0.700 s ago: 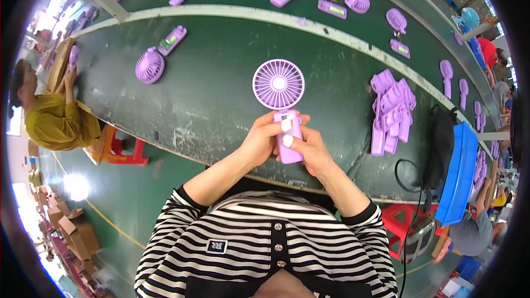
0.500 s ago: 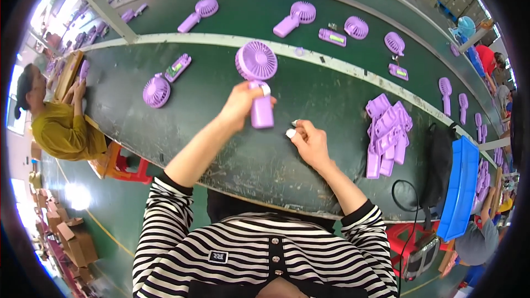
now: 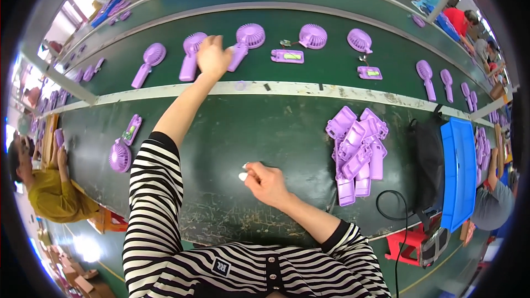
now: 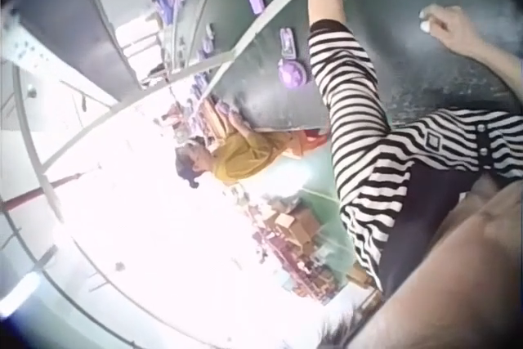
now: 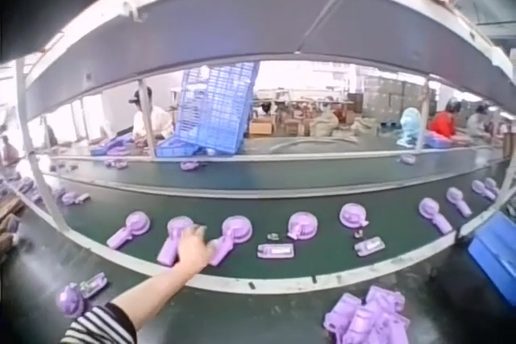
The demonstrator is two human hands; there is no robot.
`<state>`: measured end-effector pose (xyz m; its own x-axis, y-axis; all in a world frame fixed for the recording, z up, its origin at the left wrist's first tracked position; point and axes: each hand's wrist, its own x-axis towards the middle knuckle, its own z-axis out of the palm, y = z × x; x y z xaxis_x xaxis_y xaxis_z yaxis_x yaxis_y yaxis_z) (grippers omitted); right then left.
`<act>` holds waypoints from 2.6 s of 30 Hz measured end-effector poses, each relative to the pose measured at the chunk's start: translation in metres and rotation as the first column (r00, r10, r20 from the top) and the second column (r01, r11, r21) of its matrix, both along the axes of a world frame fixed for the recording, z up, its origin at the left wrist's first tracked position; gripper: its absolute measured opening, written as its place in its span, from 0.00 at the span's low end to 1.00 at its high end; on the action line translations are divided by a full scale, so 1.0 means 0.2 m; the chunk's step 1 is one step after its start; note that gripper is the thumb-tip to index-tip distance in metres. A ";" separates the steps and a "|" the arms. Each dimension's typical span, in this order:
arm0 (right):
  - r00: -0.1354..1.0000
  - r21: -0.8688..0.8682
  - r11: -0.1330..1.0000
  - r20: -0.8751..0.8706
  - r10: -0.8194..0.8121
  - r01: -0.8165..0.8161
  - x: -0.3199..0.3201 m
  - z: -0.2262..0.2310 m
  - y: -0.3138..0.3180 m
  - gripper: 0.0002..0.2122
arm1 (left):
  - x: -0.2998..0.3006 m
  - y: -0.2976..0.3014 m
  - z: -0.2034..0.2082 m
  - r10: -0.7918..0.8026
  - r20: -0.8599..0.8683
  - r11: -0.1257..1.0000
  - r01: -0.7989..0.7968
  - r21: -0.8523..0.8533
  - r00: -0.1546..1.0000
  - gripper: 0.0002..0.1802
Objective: The person assembles portable handheld fans by hand, inserting batteries into fan handles, connecting wires to circuit boards, and attaching covers to the fan units.
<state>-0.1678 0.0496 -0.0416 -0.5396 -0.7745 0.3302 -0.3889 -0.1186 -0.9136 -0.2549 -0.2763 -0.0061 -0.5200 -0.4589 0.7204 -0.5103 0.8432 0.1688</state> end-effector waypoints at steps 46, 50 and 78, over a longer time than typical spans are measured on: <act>0.637 0.168 0.787 -0.695 -0.332 0.593 0.03 0.33 -0.11 0.31 | 1.65 1.10 0.03 0.121 -0.011 0.734 -0.082 0.674 0.993 0.19; 0.750 0.487 0.685 -0.649 -0.132 0.542 0.14 0.28 -0.33 0.44 | 1.45 1.21 0.07 0.076 0.248 0.808 -0.206 0.552 0.966 0.39; 0.612 0.001 0.996 0.789 -0.059 0.094 0.14 0.21 0.06 0.17 | 1.34 1.41 0.08 0.184 -0.327 -0.637 0.366 0.679 0.927 0.22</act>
